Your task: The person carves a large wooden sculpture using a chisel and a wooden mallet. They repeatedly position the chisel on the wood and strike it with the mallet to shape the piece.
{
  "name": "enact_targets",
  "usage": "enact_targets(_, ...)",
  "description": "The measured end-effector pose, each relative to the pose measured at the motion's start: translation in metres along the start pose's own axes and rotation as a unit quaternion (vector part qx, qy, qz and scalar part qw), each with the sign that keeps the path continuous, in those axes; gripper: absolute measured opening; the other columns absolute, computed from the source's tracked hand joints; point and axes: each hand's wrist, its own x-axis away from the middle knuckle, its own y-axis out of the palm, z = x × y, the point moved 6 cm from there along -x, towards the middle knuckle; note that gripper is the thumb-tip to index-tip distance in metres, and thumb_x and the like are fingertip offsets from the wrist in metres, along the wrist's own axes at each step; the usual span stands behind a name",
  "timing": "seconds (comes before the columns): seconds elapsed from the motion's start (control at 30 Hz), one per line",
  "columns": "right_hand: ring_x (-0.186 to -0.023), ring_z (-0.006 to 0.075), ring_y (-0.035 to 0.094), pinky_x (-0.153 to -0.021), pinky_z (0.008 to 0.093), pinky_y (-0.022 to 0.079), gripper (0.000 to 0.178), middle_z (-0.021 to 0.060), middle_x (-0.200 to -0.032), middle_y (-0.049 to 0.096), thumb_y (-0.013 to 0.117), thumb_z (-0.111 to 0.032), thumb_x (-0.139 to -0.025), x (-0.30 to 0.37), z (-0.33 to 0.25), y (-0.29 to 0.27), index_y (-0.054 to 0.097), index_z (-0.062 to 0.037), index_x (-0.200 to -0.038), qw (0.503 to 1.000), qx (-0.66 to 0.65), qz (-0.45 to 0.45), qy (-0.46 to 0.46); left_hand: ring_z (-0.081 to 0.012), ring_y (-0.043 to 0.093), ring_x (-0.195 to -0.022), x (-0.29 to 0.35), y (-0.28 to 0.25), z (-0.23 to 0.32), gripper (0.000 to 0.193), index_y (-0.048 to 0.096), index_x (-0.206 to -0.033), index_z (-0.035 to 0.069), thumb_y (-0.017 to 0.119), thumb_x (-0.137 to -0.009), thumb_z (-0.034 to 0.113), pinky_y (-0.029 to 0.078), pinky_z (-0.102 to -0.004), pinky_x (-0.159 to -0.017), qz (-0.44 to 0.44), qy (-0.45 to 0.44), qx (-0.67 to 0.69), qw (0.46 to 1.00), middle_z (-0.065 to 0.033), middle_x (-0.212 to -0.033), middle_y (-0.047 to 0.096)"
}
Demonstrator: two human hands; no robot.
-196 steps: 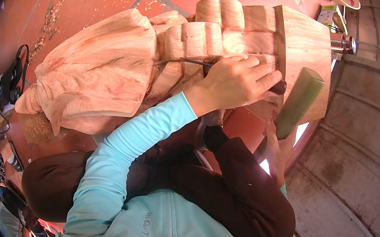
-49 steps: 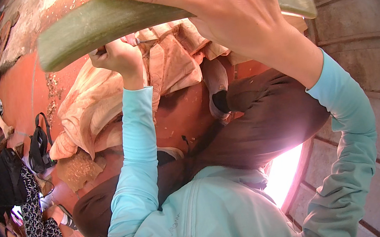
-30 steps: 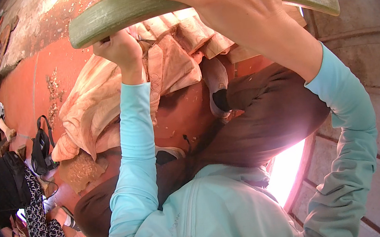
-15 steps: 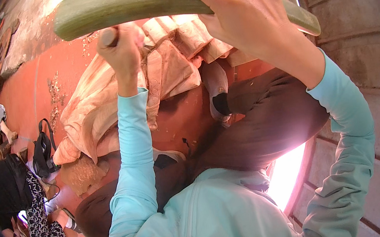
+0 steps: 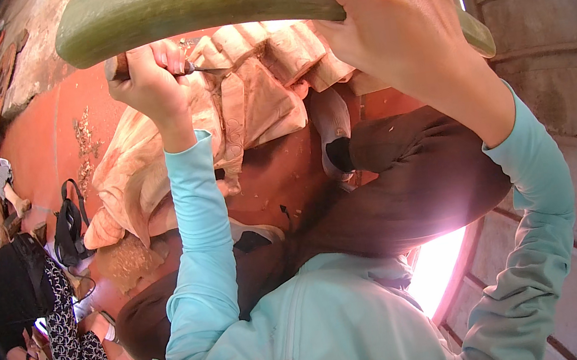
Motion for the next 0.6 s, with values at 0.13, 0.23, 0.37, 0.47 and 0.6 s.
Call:
enact_targets(0.13,-0.059,0.0151,0.045,-0.048,0.0282,0.041,0.082,0.0010,-0.068,0.048,0.061,0.005,-0.065,0.009,0.010,0.007,0.044,-0.0248,-0.139,0.998,-0.023,0.053,-0.023,-0.0106,0.042,-0.038,0.005,-0.001,-0.013,0.023,0.045,-0.070,0.004,0.050,-0.092,0.004,0.033,-0.0253,-0.036,-0.004,0.034,-0.016,0.999,-0.0025,-0.049,0.044)
enact_targets(0.23,-0.059,0.0147,0.045,-0.048,0.0275,0.040,0.081,0.0012,-0.068,0.048,0.063,0.003,-0.066,0.016,0.017,0.015,0.044,-0.0244,-0.140,1.000,-0.011,0.012,0.010,-0.0110,0.038,-0.036,0.008,0.004,-0.013,0.028,0.042,-0.065,0.005,0.047,-0.093,0.004,0.029,-0.0252,-0.033,0.014,0.046,-0.054,0.997,-0.0030,-0.047,0.040)
enact_targets(0.37,-0.058,0.0141,0.045,-0.048,0.0265,0.041,0.080,0.0007,-0.069,0.049,0.066,0.001,-0.067,0.015,0.018,0.014,0.044,-0.0234,-0.139,0.999,-0.040,0.019,0.002,-0.0100,0.038,-0.036,0.018,0.011,-0.009,0.028,0.042,-0.065,0.005,0.048,-0.092,0.002,0.030,-0.0256,-0.032,0.026,0.075,-0.062,0.995,-0.0025,-0.046,0.039)
enact_targets(0.47,-0.057,0.0145,0.045,-0.047,0.0264,0.041,0.079,0.0005,-0.068,0.049,0.068,0.000,-0.066,0.007,0.007,0.002,0.046,-0.0229,-0.138,0.997,-0.048,0.041,-0.039,-0.0081,0.040,-0.037,0.027,0.005,-0.015,0.028,0.041,-0.064,0.006,0.049,-0.088,-0.004,0.030,-0.0240,-0.032,0.012,0.164,-0.125,0.978,-0.0015,-0.048,0.043)
enact_targets(0.6,-0.055,0.0157,0.046,-0.049,0.0275,0.042,0.077,0.0014,-0.067,0.049,0.070,-0.002,-0.065,0.014,0.012,0.011,0.049,-0.0220,-0.136,0.998,0.038,0.039,-0.019,-0.0091,0.048,-0.048,0.035,0.000,-0.021,0.013,0.054,-0.073,0.000,0.054,-0.085,-0.003,0.040,-0.0264,-0.043,-0.033,0.229,-0.222,0.947,-0.0027,-0.059,0.054)
